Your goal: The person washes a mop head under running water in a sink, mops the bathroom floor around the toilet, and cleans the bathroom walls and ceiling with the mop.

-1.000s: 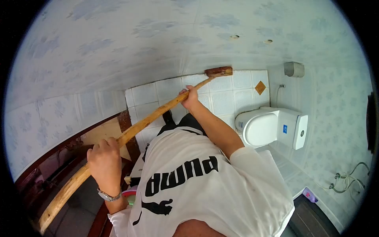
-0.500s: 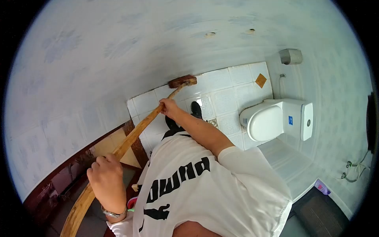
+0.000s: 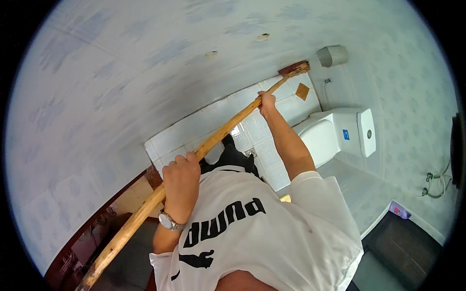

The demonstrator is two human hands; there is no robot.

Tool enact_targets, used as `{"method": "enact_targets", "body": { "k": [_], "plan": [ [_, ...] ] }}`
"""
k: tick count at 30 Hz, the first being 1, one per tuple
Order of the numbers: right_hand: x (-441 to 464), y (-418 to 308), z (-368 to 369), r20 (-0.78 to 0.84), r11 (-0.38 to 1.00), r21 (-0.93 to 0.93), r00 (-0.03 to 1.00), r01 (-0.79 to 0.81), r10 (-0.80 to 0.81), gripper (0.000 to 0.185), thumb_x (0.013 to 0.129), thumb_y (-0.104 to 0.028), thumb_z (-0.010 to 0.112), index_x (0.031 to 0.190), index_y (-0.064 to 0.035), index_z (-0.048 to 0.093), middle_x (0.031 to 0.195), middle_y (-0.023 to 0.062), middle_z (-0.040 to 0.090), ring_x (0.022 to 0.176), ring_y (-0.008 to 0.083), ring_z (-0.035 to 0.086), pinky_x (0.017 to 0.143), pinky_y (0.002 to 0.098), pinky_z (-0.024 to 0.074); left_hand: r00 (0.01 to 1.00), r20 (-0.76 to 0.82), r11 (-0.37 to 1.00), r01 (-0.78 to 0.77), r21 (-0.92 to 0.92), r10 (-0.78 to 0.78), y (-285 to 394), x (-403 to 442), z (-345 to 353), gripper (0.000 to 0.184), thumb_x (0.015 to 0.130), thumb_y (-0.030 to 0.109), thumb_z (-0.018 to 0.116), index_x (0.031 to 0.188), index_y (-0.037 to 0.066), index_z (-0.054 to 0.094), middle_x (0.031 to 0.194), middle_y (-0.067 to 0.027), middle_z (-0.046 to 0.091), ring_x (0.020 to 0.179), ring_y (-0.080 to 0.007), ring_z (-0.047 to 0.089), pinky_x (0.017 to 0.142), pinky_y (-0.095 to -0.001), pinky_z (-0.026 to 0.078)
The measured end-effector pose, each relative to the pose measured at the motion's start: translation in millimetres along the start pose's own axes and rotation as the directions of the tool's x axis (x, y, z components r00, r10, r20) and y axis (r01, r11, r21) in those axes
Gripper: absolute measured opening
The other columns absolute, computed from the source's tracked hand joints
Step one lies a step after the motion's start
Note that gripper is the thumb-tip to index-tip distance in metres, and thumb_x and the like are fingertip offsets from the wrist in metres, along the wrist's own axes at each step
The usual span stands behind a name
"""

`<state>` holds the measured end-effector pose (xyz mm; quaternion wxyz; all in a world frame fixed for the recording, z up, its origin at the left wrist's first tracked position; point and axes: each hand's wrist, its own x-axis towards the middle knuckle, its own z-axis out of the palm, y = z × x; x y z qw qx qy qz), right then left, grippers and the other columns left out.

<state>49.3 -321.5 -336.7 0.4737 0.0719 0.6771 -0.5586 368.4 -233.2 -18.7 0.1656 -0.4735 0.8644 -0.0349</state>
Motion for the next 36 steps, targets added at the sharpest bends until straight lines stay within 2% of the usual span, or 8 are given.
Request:
{"method": "enact_targets", "body": {
  "k": [5,12,14,20,24,28,31,36],
  "plan": [
    [8.9,-5.6,-4.6,0.021,0.999,-0.023,0.999,-0.031,0.032,0.012,0.081,-0.008,0.062,0.084,-0.0014,0.052,0.071,0.0099,0.050,0.057,0.0242,0.053,0.049,0.0392,0.0459,0.999,-0.012,0.992,0.042,-0.116,-0.043,6.4,7.7,2.8,0.015,0.073,0.005,0.063,0.083,0.009,0.052,0.071,-0.0051,0.055,0.064,-0.0212,0.061,0.058,-0.0344,0.047],
    [-9.8,73.6,29.9,0.171,0.952,-0.219,0.952,-0.216,0.255,0.014,0.079,-0.013,0.063,0.083,-0.0032,0.054,0.066,0.0079,0.048,0.055,0.0211,0.051,0.047,0.0371,0.0456,0.993,0.033,0.993,0.115,0.017,-0.116,-7.0,-10.1,-11.5,0.010,0.075,0.007,0.060,0.081,0.010,0.053,0.071,-0.0051,0.055,0.064,-0.0213,0.061,0.058,-0.0341,0.047],
    [-20.1,110.6,47.3,0.258,0.909,-0.197,0.875,-0.368,0.410,0.011,0.083,-0.011,0.061,0.084,-0.0061,0.052,0.077,0.0083,0.050,0.064,0.0228,0.052,0.062,0.0417,0.0516,0.981,0.108,0.976,0.144,0.164,-0.163,-16.1,-24.1,-31.2,0.007,0.076,0.009,0.059,0.080,0.011,0.054,0.071,-0.0044,0.055,0.065,-0.0206,0.061,0.059,-0.0335,0.046],
    [-127.8,161.5,100.8,0.456,0.787,-0.320,0.643,-0.527,0.616,0.013,0.084,-0.017,0.062,0.087,-0.0099,0.051,0.075,0.0054,0.053,0.066,0.0203,0.054,0.059,0.0355,0.0493,0.950,0.070,0.896,0.260,0.358,-0.304,-53.9,-80.0,-85.2,0.006,0.073,0.012,0.058,0.077,0.013,0.054,0.069,-0.0032,0.052,0.067,-0.0185,0.056,0.063,-0.0321,0.041],
    [-195.5,177.4,126.6,0.526,0.679,-0.512,0.433,-0.526,0.732,0.016,0.084,-0.023,0.064,0.085,-0.0120,0.052,0.074,0.0047,0.053,0.064,0.0196,0.054,0.055,0.0327,0.0474,0.903,0.011,0.836,0.392,0.384,-0.429,-78.8,-132.4,-101.0,0.009,0.069,0.010,0.059,0.069,0.012,0.050,0.066,-0.0034,0.047,0.063,-0.0194,0.052,0.061,-0.0324,0.040],
    [-228.1,206.5,145.2,0.500,0.616,-0.660,0.361,-0.430,0.787,0.020,0.085,-0.025,0.063,0.087,-0.0092,0.050,0.075,0.0071,0.054,0.059,0.0214,0.055,0.050,0.0350,0.0471,0.870,-0.026,0.818,0.472,0.329,-0.492,-94.4,-177.9,-90.6,0.012,0.067,0.009,0.059,0.067,0.011,0.047,0.065,-0.0034,0.044,0.062,-0.0192,0.050,0.059,-0.0324,0.039],
    [-252.1,223.1,151.2,0.439,0.634,-0.650,0.473,-0.419,0.764,0.021,0.085,-0.026,0.063,0.086,-0.0090,0.051,0.073,0.0072,0.053,0.060,0.0211,0.054,0.050,0.0349,0.0474,0.847,0.014,0.810,0.502,0.303,-0.531,-104.9,-198.6,-74.2,0.012,0.066,0.010,0.059,0.068,0.012,0.048,0.064,-0.0027,0.044,0.063,-0.0183,0.050,0.059,-0.0316,0.038],
    [-258.5,250.0,168.2,0.387,0.578,-0.729,0.476,-0.366,0.790,0.020,0.084,-0.023,0.064,0.084,-0.0108,0.049,0.077,0.0050,0.052,0.064,0.0183,0.051,0.055,0.0313,0.0453,0.771,0.149,0.780,0.583,0.227,-0.620,-119.1,-216.6,-46.3,0.007,0.071,0.012,0.057,0.075,0.011,0.051,0.068,-0.0046,0.047,0.069,-0.0209,0.053,0.063,-0.0343,0.041]
  ]
}}
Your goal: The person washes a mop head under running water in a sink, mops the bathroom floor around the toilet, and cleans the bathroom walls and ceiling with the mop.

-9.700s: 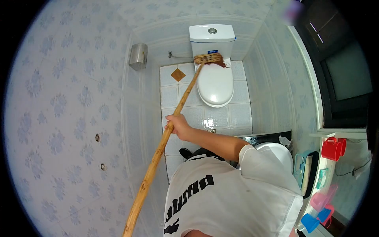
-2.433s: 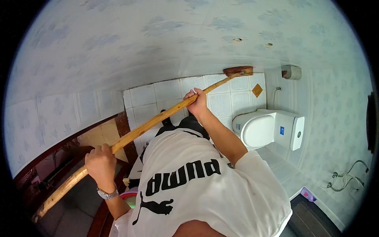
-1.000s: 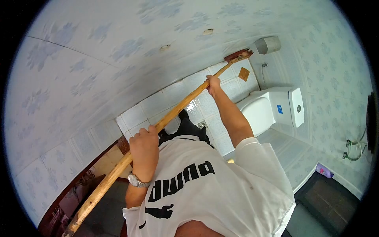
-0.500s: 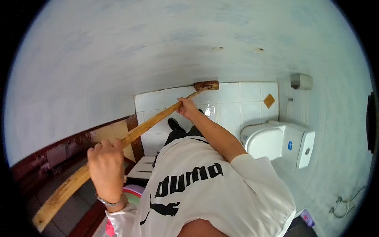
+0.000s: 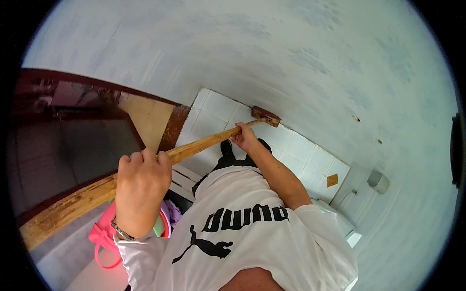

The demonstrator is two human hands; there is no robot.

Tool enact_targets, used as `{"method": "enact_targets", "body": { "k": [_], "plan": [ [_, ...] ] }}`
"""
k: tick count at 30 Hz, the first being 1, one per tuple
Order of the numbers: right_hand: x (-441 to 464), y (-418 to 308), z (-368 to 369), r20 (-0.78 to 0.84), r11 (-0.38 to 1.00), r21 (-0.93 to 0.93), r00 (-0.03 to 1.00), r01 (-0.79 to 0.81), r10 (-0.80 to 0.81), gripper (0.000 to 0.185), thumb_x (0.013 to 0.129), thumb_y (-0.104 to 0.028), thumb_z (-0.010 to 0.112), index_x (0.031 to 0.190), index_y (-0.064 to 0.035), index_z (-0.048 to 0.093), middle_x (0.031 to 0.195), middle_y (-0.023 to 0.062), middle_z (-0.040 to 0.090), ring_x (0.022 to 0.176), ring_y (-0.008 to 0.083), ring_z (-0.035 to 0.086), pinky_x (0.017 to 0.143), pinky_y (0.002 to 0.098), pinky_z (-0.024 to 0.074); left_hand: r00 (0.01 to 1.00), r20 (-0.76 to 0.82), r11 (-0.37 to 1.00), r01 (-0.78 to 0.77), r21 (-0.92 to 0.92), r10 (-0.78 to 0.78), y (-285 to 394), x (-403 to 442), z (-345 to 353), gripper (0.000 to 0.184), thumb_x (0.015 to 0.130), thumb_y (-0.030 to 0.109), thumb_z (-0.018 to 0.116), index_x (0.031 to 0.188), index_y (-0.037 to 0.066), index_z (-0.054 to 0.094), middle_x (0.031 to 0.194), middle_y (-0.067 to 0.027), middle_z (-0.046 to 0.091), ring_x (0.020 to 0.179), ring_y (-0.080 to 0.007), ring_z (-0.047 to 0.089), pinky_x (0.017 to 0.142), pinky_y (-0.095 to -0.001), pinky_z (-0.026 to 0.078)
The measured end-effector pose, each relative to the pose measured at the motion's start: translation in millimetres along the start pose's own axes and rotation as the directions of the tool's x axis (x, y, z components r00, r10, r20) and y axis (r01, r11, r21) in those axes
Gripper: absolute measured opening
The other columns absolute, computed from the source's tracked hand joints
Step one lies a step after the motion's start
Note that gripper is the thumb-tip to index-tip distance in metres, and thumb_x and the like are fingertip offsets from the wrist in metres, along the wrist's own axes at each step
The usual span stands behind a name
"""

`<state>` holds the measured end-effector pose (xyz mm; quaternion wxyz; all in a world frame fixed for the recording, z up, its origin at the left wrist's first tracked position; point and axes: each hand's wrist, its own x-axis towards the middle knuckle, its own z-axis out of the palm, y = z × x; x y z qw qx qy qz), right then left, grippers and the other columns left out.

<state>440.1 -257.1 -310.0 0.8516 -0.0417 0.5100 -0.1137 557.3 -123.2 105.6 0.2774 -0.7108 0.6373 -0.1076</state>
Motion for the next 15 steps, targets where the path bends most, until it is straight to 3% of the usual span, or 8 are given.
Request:
{"method": "enact_targets", "body": {
  "k": [5,8,10,12,15],
  "plan": [
    [11.3,-10.2,8.9,-0.029,0.988,-0.089,0.992,-0.124,0.121,0.016,0.084,-0.020,0.062,0.083,-0.0112,0.049,0.075,0.0049,0.051,0.064,0.0177,0.051,0.058,0.0297,0.0455,0.989,0.070,0.991,0.133,-0.034,-0.130,13.1,2.2,-3.4,0.007,0.071,0.012,0.057,0.075,0.011,0.052,0.069,-0.0043,0.047,0.069,-0.0202,0.053,0.064,-0.0338,0.041],
    [19.7,-13.8,7.2,0.102,0.964,-0.151,0.967,-0.217,0.233,0.014,0.084,-0.015,0.062,0.082,-0.0096,0.048,0.075,0.0052,0.052,0.067,0.0187,0.053,0.061,0.0309,0.0473,0.965,0.129,0.971,0.236,-0.035,-0.230,31.9,2.0,-19.3,0.008,0.072,0.012,0.057,0.077,0.010,0.052,0.070,-0.0043,0.047,0.070,-0.0201,0.052,0.065,-0.0335,0.041],
    [26.6,-20.0,9.6,0.220,0.948,-0.124,0.923,-0.294,0.315,0.014,0.083,-0.010,0.062,0.080,-0.0084,0.048,0.075,0.0058,0.053,0.070,0.0193,0.055,0.064,0.0330,0.0487,0.954,0.055,0.956,0.295,-0.003,-0.294,49.7,2.6,-39.8,0.009,0.072,0.010,0.058,0.071,0.010,0.049,0.068,-0.0039,0.043,0.066,-0.0174,0.048,0.062,-0.0303,0.039],
    [17.2,-19.5,21.5,0.132,0.934,-0.133,0.928,-0.331,0.348,0.014,0.081,-0.008,0.062,0.077,-0.0080,0.049,0.074,0.0065,0.053,0.072,0.0200,0.055,0.067,0.0343,0.0490,0.914,0.127,0.922,0.386,0.013,-0.384,71.1,0.3,-64.7,0.009,0.070,0.010,0.058,0.073,0.008,0.050,0.072,-0.0053,0.046,0.070,-0.0183,0.051,0.067,-0.0308,0.042],
    [0.0,-27.6,42.6,0.294,0.884,-0.330,0.854,-0.331,0.430,0.013,0.080,-0.015,0.063,0.080,-0.0100,0.051,0.078,0.0064,0.055,0.077,0.0229,0.054,0.072,0.0372,0.0462,0.797,0.144,0.810,0.578,0.099,-0.586,101.6,-12.3,-99.5,0.010,0.071,0.008,0.060,0.078,0.008,0.054,0.080,-0.0044,0.053,0.081,-0.0185,0.058,0.078,-0.0308,0.046]
  ]
}}
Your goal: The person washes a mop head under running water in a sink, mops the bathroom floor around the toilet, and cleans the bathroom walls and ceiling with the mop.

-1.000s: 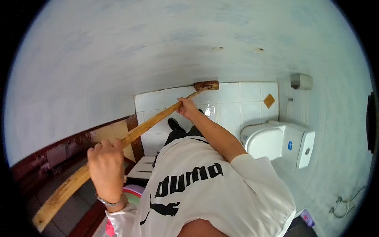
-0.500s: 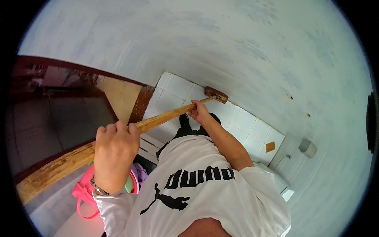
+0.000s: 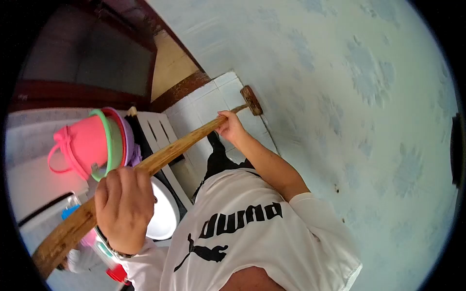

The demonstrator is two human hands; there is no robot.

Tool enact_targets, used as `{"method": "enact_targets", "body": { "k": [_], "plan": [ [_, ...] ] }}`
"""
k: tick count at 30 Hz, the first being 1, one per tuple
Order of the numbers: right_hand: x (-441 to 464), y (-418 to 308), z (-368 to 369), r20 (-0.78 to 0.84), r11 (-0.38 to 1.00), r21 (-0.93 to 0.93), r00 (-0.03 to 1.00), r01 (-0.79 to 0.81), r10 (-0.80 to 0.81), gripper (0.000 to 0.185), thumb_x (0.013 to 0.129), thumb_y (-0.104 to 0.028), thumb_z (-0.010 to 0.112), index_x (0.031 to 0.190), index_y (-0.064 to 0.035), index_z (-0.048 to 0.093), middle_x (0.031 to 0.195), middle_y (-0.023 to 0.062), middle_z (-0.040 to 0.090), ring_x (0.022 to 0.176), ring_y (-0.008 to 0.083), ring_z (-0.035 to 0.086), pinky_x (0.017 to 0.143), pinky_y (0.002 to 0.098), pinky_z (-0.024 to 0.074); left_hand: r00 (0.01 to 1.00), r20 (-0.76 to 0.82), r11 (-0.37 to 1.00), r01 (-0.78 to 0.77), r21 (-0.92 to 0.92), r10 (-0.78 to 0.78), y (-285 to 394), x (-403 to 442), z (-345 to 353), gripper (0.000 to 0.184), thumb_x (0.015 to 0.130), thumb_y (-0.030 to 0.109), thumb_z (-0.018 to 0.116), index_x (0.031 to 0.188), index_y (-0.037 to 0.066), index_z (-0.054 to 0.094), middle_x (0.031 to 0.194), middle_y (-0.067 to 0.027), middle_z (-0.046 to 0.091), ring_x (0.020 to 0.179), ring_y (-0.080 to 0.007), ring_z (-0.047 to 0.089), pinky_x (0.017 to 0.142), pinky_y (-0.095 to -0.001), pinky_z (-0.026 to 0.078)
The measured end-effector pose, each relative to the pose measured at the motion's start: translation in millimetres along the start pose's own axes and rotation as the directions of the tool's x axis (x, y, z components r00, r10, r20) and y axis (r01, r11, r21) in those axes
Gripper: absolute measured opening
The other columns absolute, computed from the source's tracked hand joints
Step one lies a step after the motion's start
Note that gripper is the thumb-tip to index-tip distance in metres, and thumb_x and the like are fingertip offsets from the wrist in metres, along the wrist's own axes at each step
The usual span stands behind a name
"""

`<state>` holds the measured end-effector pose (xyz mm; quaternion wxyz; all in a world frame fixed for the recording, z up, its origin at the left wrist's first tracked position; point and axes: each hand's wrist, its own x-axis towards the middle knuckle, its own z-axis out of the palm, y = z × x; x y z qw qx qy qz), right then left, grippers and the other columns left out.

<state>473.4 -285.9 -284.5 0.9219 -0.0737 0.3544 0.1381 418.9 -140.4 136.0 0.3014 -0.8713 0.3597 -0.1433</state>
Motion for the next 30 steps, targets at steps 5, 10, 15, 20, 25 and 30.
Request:
{"method": "enact_targets", "body": {
  "k": [5,10,15,20,25,30],
  "plan": [
    [-4.0,-1.0,33.9,0.146,0.995,-0.030,0.984,-0.098,0.101,0.011,0.079,-0.011,0.062,0.080,-0.0094,0.051,0.075,0.0049,0.056,0.074,0.0200,0.055,0.072,0.0353,0.0474,0.979,0.007,0.952,0.198,0.234,-0.205,24.1,-51.4,-19.7,0.006,0.081,0.007,0.063,0.078,0.009,0.059,0.087,-0.0039,0.063,0.082,-0.0168,0.063,0.076,-0.0293,0.049],
    [2.3,5.5,29.1,0.118,0.987,-0.102,0.984,-0.122,0.134,0.015,0.076,-0.004,0.063,0.078,-0.0098,0.049,0.073,0.0042,0.056,0.071,0.0194,0.056,0.071,0.0338,0.0486,0.991,0.063,0.980,0.110,0.164,-0.122,49.2,-96.2,-14.5,0.004,0.084,0.009,0.060,0.086,0.006,0.061,0.096,-0.0106,0.063,0.087,-0.0213,0.064,0.081,-0.0323,0.049],
    [11.1,35.7,-18.9,0.029,0.971,-0.219,0.994,-0.100,0.109,0.013,0.077,-0.006,0.061,0.079,-0.0103,0.048,0.074,0.0032,0.053,0.071,0.0182,0.053,0.069,0.0361,0.0475,0.985,0.154,0.996,0.086,-0.006,-0.084,60.7,-136.9,12.3,0.010,0.085,0.012,0.054,0.089,0.007,0.061,0.101,-0.0141,0.061,0.094,-0.0254,0.062,0.086,-0.0358,0.048],
    [-19.8,90.0,-108.3,-0.047,0.965,-0.177,0.981,-0.191,0.186,0.013,0.074,-0.005,0.060,0.071,-0.0095,0.048,0.068,0.0045,0.054,0.065,0.0189,0.054,0.067,0.0309,0.0473,0.991,0.010,0.894,0.126,-0.430,-0.135,71.3,-207.1,22.1,0.011,0.080,0.013,0.065,0.085,0.003,0.061,0.089,-0.0141,0.062,0.081,-0.0266,0.061,0.079,-0.0360,0.048],
    [-35.7,123.9,-194.6,-0.193,0.960,-0.147,0.959,-0.236,0.207,0.012,0.076,-0.007,0.058,0.070,-0.0092,0.048,0.069,0.0031,0.049,0.062,0.0195,0.050,0.060,0.0318,0.0476,0.928,-0.028,0.856,0.331,-0.397,-0.372,77.1,-254.2,22.6,0.013,0.078,0.008,0.067,0.090,0.002,0.064,0.082,-0.0111,0.063,0.073,-0.0262,0.063,0.065,-0.0337,0.045],
    [-65.5,125.4,-195.4,-0.228,0.924,-0.262,0.948,-0.279,0.222,0.010,0.073,-0.008,0.057,0.070,-0.0098,0.048,0.068,0.0041,0.049,0.063,0.0211,0.052,0.058,0.0331,0.0458,0.927,0.029,0.909,0.372,-0.190,-0.373,38.8,-259.2,-8.7,0.008,0.081,0.009,0.064,0.087,0.004,0.065,0.084,-0.0097,0.065,0.075,-0.0249,0.065,0.065,-0.0341,0.046]
  ]
}}
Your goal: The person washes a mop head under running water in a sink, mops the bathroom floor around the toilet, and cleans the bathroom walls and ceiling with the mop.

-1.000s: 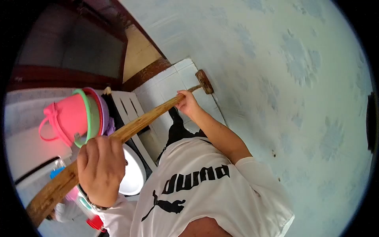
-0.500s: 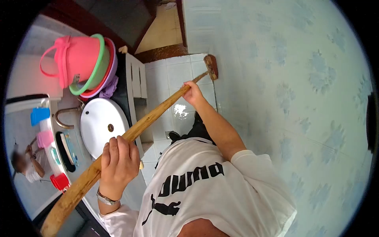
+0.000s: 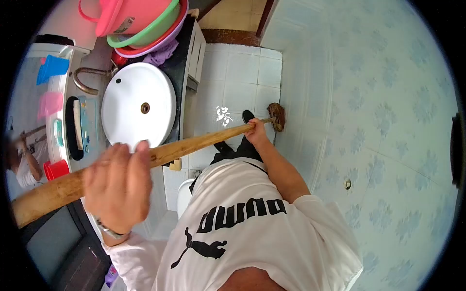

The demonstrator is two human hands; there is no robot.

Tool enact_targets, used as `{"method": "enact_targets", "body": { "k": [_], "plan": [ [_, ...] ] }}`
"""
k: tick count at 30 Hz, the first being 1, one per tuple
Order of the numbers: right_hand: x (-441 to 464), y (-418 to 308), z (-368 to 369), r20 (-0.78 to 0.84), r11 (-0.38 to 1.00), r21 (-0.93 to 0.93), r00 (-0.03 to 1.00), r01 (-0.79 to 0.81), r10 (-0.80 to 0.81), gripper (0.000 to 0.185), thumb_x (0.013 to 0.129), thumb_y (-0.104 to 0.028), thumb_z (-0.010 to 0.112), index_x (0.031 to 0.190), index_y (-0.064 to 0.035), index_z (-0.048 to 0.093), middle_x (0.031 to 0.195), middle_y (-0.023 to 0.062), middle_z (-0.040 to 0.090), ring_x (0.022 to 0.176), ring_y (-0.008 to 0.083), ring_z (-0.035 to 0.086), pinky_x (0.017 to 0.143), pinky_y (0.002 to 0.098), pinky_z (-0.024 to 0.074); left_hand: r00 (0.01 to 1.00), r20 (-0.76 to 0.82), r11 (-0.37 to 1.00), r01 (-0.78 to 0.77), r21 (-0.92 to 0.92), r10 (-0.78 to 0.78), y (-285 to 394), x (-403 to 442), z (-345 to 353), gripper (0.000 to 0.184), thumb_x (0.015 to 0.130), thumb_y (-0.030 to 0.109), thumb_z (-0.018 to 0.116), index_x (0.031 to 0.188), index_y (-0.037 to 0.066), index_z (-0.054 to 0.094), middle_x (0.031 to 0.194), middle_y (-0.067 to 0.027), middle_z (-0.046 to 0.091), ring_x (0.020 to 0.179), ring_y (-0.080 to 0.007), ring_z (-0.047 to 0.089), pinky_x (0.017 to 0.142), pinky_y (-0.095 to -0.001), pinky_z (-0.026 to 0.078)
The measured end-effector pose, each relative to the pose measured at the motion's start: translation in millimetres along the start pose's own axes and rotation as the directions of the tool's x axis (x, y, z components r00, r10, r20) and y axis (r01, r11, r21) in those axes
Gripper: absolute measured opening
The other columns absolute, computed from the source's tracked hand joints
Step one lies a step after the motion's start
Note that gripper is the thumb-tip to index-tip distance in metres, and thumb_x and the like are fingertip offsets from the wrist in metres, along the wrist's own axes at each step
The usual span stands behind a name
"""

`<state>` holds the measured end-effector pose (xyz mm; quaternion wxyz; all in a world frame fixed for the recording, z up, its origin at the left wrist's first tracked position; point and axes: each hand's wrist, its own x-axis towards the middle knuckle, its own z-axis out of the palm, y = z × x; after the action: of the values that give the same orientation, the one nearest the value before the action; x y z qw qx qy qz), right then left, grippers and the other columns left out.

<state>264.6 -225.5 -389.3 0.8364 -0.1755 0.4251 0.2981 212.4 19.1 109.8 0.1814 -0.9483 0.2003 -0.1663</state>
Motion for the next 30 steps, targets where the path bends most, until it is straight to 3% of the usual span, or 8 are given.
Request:
{"method": "enact_targets", "body": {
  "k": [9,11,13,20,22,24,27,30],
  "plan": [
    [47.9,-52.1,40.4,-0.057,0.999,-0.036,0.998,0.024,-0.026,0.011,0.074,-0.008,0.058,0.072,-0.0087,0.048,0.069,0.0040,0.051,0.064,0.0211,0.053,0.060,0.0344,0.0477,0.713,-0.572,0.760,0.610,0.223,-0.405,-58.6,43.7,2.1,0.038,0.069,0.023,0.084,0.051,0.001,0.059,0.042,-0.0041,0.055,0.036,-0.0079,0.052,0.036,-0.0150,0.039],
    [56.6,-68.8,55.6,0.013,1.000,-0.017,1.000,-0.002,0.002,0.011,0.074,-0.006,0.059,0.070,-0.0095,0.049,0.067,0.0034,0.053,0.061,0.0205,0.053,0.061,0.0339,0.0481,0.758,-0.556,0.178,0.633,0.753,-0.342,-71.3,77.0,-6.7,0.054,0.065,0.042,0.085,0.042,0.010,0.049,0.039,0.0024,0.050,0.034,-0.0022,0.043,0.036,-0.0161,0.034],
    [46.0,-88.0,102.3,-0.009,0.999,-0.030,1.000,0.016,-0.016,0.011,0.074,-0.007,0.059,0.071,-0.0094,0.049,0.068,0.0030,0.053,0.064,0.0207,0.054,0.064,0.0346,0.0476,0.422,-0.746,0.478,0.864,0.159,-0.515,-58.4,123.4,-1.9,0.034,0.072,0.024,0.074,0.061,0.001,0.052,0.046,-0.0050,0.045,0.043,-0.0215,0.046,0.042,-0.0376,0.039],
    [69.9,-129.6,149.7,0.060,0.999,-0.043,0.998,-0.007,0.010,0.012,0.075,-0.006,0.060,0.072,-0.0100,0.049,0.069,0.0036,0.054,0.070,0.0200,0.054,0.071,0.0354,0.0463,0.422,-0.880,0.380,0.867,0.322,-0.217,-103.4,13.0,3.9,0.039,0.067,0.021,0.085,0.064,-0.009,0.060,0.054,-0.0095,0.062,0.043,-0.0150,0.060,0.042,-0.0230,0.048],
    [64.2,-136.6,163.3,0.084,0.999,-0.043,0.996,0.010,-0.007,0.012,0.074,-0.005,0.061,0.074,-0.0085,0.050,0.071,0.0047,0.054,0.071,0.0217,0.054,0.075,0.0363,0.0458,-0.118,-0.813,0.386,0.835,-0.391,-0.570,-75.6,11.2,5.4,0.029,0.076,0.015,0.077,0.081,-0.009,0.061,0.075,-0.0149,0.068,0.062,-0.0202,0.067,0.056,-0.0272,0.055],
    [63.4,-140.8,167.6,0.090,0.997,-0.072,0.996,-0.014,0.021,0.012,0.075,-0.005,0.060,0.076,-0.0075,0.049,0.073,0.0063,0.054,0.073,0.0229,0.053,0.075,0.0371,0.0457,0.286,-0.764,0.279,0.949,0.145,-0.578,-58.7,-11.7,-4.3,0.022,0.080,0.011,0.071,0.087,-0.008,0.061,0.082,-0.0163,0.068,0.071,-0.0223,0.068,0.062,-0.0303,0.056],
    [75.9,-144.0,165.1,0.105,0.991,-0.126,0.993,-0.042,0.056,0.012,0.075,-0.005,0.059,0.077,-0.0065,0.048,0.075,0.0083,0.053,0.073,0.0244,0.053,0.075,0.0379,0.0460,0.346,-0.531,0.184,0.924,0.335,-0.773,-29.5,-45.5,2.0,0.015,0.086,0.006,0.060,0.098,-0.003,0.062,0.085,-0.0166,0.066,0.077,-0.0247,0.065,0.071,-0.0350,0.055],
    [89.9,-158.7,159.8,0.109,0.988,-0.152,0.993,-0.028,0.045,0.012,0.072,-0.003,0.060,0.069,-0.0069,0.049,0.069,0.0070,0.053,0.069,0.0235,0.052,0.074,0.0351,0.0457,-0.337,-0.083,-0.001,0.240,-0.971,-0.938,-5.7,-51.8,-1.1,0.016,0.088,0.015,0.062,0.094,0.000,0.061,0.082,-0.0122,0.063,0.074,-0.0216,0.060,0.075,-0.0312,0.050]
  ]
}}
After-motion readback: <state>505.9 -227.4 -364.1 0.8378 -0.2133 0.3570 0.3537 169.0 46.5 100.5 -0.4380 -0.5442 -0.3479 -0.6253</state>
